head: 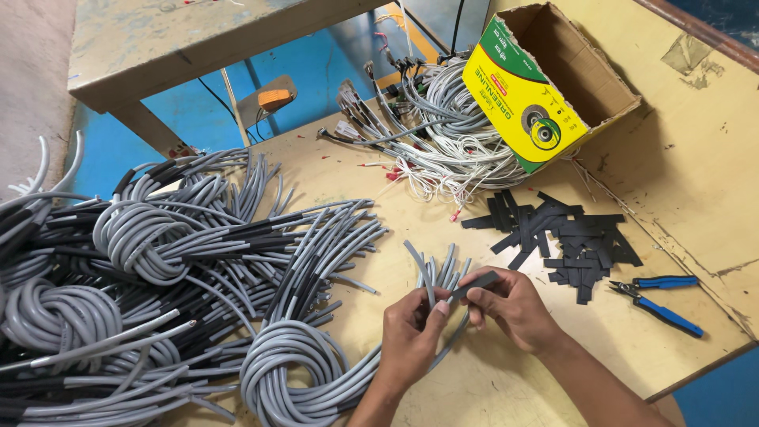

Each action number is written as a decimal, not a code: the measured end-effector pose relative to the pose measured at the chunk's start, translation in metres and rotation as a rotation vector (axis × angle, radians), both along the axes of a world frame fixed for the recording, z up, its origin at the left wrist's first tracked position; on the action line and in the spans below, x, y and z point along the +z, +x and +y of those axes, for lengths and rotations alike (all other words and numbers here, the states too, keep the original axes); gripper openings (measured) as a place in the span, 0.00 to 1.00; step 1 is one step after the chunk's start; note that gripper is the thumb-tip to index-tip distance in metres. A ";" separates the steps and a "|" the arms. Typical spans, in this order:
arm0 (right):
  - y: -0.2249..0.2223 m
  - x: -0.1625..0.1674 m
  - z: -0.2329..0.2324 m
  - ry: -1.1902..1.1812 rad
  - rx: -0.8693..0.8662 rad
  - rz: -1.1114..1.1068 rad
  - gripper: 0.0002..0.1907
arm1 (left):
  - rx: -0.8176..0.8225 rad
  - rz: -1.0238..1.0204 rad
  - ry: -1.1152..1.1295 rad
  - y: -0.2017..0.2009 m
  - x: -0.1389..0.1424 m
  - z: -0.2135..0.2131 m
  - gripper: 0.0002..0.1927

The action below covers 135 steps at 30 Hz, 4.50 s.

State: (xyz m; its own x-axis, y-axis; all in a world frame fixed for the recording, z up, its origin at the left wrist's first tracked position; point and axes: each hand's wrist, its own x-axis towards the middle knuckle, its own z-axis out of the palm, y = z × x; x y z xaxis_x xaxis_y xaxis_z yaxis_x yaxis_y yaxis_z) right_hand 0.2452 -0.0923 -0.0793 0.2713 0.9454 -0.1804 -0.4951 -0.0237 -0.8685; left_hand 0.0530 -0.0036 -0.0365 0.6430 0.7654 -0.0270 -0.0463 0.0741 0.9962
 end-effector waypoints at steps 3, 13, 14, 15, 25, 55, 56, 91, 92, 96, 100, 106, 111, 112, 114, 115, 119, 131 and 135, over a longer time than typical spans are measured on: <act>0.000 -0.001 0.000 0.003 0.033 0.038 0.13 | -0.041 -0.018 -0.097 0.001 -0.009 0.003 0.09; 0.000 -0.004 0.000 -0.001 0.090 0.002 0.14 | -0.082 -0.009 -0.184 -0.001 -0.012 0.006 0.07; 0.000 -0.004 0.000 -0.002 0.089 0.000 0.14 | -0.084 0.002 -0.179 -0.001 -0.011 0.006 0.07; 0.000 -0.004 0.000 -0.003 0.087 -0.003 0.14 | -0.086 0.013 -0.173 -0.002 -0.010 0.006 0.07; -0.002 -0.004 -0.002 0.042 0.097 -0.077 0.13 | -0.130 -0.049 -0.182 -0.004 -0.010 0.008 0.09; -0.002 -0.003 -0.004 0.068 0.085 -0.070 0.13 | -0.168 -0.048 -0.171 -0.006 -0.012 0.009 0.09; -0.002 -0.004 -0.004 0.072 0.085 -0.069 0.13 | -0.165 -0.042 -0.170 -0.007 -0.012 0.009 0.09; -0.004 0.000 -0.005 0.057 0.069 -0.145 0.13 | -0.185 -0.080 -0.203 -0.008 -0.012 0.009 0.10; -0.004 0.000 -0.004 0.054 0.071 -0.150 0.13 | -0.188 -0.082 -0.196 -0.007 -0.011 0.009 0.10; -0.006 0.001 -0.004 0.062 0.065 -0.148 0.12 | -0.168 -0.093 -0.223 -0.006 -0.007 0.009 0.10; -0.006 0.004 -0.004 0.047 0.044 -0.231 0.12 | -0.054 -0.031 -0.147 -0.003 0.002 0.003 0.09; -0.008 0.005 -0.004 -0.007 -0.008 -0.299 0.12 | 0.077 0.096 0.392 -0.002 0.014 -0.002 0.09; -0.008 0.001 -0.005 -0.010 -0.023 -0.303 0.11 | 0.074 0.078 0.437 -0.002 0.016 -0.002 0.10; -0.008 0.000 -0.005 0.001 -0.024 -0.305 0.11 | 0.067 0.078 0.434 -0.002 0.015 -0.002 0.09; -0.009 -0.002 -0.004 0.022 -0.026 -0.310 0.10 | 0.052 0.076 0.428 -0.002 0.014 -0.002 0.07; -0.009 -0.003 -0.005 0.025 -0.026 -0.313 0.11 | 0.051 0.078 0.433 -0.002 0.013 -0.001 0.07; -0.009 -0.003 -0.005 0.058 -0.024 -0.279 0.13 | 0.074 0.108 0.408 -0.001 0.013 -0.001 0.06; -0.021 0.013 -0.007 -0.058 0.168 -0.660 0.12 | -0.028 0.109 0.203 -0.003 0.015 -0.001 0.15; -0.020 0.012 -0.004 0.016 0.188 -0.817 0.17 | -0.049 0.009 0.271 -0.004 0.011 0.001 0.10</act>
State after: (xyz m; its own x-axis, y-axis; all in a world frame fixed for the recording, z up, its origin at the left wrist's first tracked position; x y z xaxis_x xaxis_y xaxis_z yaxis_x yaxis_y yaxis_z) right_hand 0.2256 -0.0965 -0.0676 0.1489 0.9887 0.0184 0.3014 -0.0277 -0.9531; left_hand 0.0495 -0.0024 -0.0250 0.6804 0.7132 0.1687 -0.0403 -0.1934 0.9803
